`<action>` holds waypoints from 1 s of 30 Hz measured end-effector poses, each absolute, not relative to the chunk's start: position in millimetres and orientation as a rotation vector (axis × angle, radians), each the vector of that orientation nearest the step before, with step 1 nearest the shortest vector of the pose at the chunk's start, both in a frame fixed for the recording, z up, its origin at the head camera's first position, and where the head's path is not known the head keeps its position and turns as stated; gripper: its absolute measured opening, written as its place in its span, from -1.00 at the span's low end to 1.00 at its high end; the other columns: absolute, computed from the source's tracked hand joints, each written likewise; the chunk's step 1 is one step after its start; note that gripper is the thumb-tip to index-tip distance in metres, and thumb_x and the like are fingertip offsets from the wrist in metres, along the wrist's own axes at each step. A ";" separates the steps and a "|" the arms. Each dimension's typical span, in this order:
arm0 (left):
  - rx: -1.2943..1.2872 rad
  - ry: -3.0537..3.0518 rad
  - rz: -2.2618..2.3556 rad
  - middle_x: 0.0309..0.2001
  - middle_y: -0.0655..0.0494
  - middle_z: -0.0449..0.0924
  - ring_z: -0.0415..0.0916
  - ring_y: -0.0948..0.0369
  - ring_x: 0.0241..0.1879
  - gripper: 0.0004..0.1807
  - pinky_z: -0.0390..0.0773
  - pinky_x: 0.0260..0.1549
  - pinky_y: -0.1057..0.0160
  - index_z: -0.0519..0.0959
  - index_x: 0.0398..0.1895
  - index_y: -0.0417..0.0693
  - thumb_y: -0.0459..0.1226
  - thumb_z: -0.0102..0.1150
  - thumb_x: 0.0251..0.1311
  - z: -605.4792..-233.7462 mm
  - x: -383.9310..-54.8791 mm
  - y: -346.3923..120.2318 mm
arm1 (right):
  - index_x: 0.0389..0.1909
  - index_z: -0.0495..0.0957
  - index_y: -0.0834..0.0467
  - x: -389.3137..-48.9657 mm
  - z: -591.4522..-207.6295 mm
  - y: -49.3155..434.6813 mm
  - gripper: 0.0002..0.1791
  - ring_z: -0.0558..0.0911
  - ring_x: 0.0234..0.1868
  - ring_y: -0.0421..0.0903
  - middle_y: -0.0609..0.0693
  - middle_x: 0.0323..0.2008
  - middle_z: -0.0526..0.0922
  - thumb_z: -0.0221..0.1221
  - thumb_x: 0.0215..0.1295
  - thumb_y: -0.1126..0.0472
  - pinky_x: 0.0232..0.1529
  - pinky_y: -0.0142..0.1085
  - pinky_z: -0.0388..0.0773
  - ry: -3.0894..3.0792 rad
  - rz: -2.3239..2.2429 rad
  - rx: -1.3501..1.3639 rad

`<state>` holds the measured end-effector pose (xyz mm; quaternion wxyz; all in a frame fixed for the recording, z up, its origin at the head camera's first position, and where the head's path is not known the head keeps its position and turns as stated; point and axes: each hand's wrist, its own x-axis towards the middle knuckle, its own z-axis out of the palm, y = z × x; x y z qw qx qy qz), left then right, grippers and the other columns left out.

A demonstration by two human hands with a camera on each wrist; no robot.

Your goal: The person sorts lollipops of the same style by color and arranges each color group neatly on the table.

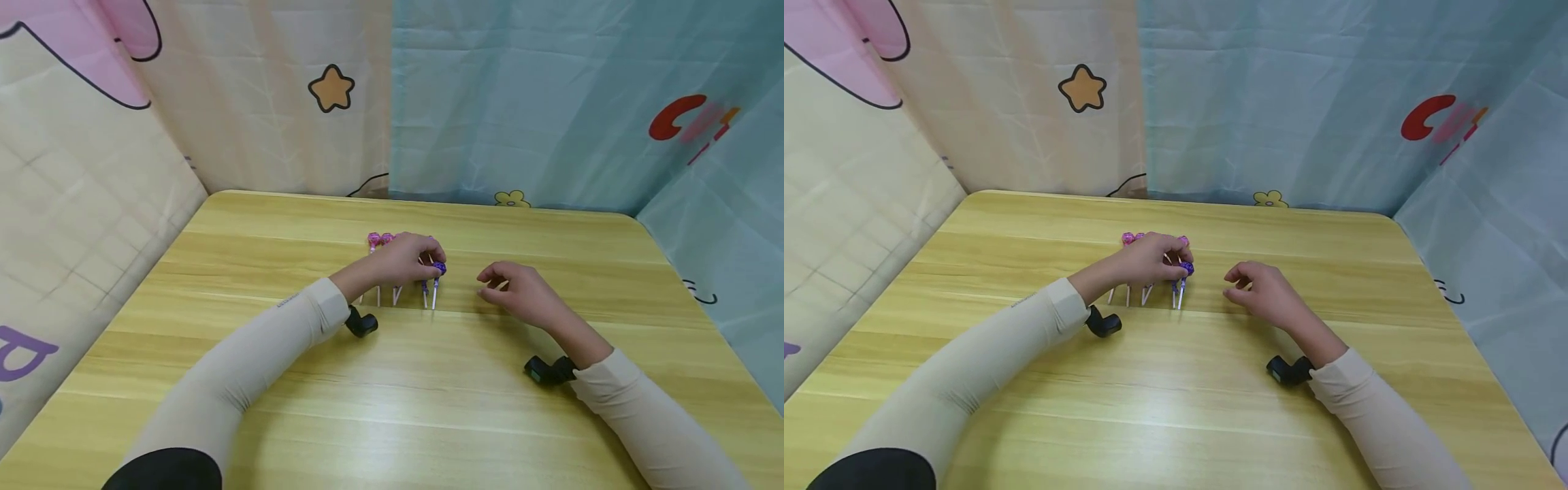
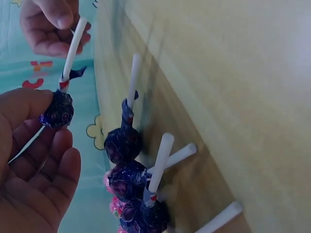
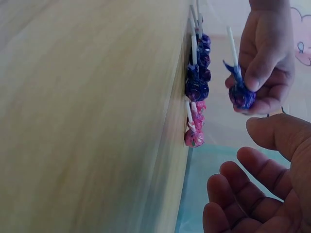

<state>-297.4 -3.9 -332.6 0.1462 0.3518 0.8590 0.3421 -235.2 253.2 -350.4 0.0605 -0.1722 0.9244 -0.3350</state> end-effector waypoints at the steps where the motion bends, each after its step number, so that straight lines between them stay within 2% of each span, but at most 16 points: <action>1: 1.022 2.475 0.978 -0.18 0.17 0.62 0.57 0.27 -0.18 -0.82 0.56 -0.16 0.37 0.65 -0.07 -0.09 -0.25 0.27 0.32 -332.5 -299.6 -3.0 | -0.05 0.61 0.26 -235.0 -350.3 253.3 -0.76 0.61 -0.09 0.03 0.13 -0.07 0.65 0.24 0.36 0.21 -0.07 0.00 0.59 2.796 -1.013 -0.522; 14: 1.113 2.492 0.778 -0.12 0.14 0.62 0.52 0.26 -0.17 -0.81 0.51 -0.11 0.36 0.66 -0.05 -0.08 -0.23 0.22 0.36 -348.8 -324.1 5.9 | -0.06 0.62 0.25 -231.7 -350.8 254.4 -0.77 0.61 -0.09 0.03 0.15 -0.07 0.64 0.25 0.36 0.21 -0.08 -0.01 0.59 2.782 -1.034 -0.502; 25: 1.149 2.556 0.605 -0.03 0.09 0.60 0.50 0.23 -0.08 -0.78 0.49 -0.03 0.29 0.66 0.00 -0.09 -0.23 0.15 0.41 -352.6 -322.0 10.4 | -0.04 0.61 0.24 -231.0 -353.2 256.1 -0.77 0.62 -0.09 0.02 0.14 -0.05 0.64 0.24 0.38 0.21 -0.09 -0.03 0.58 2.773 -1.045 -0.499; 30: 1.153 2.586 0.555 -0.06 0.12 0.63 0.53 0.24 -0.11 -0.78 0.48 0.00 0.26 0.65 0.00 -0.08 -0.21 0.14 0.42 -355.8 -322.1 12.8 | -0.04 0.61 0.23 -231.0 -353.5 256.6 -0.77 0.61 -0.09 0.01 0.13 -0.05 0.64 0.23 0.38 0.19 -0.09 -0.03 0.58 2.776 -1.035 -0.491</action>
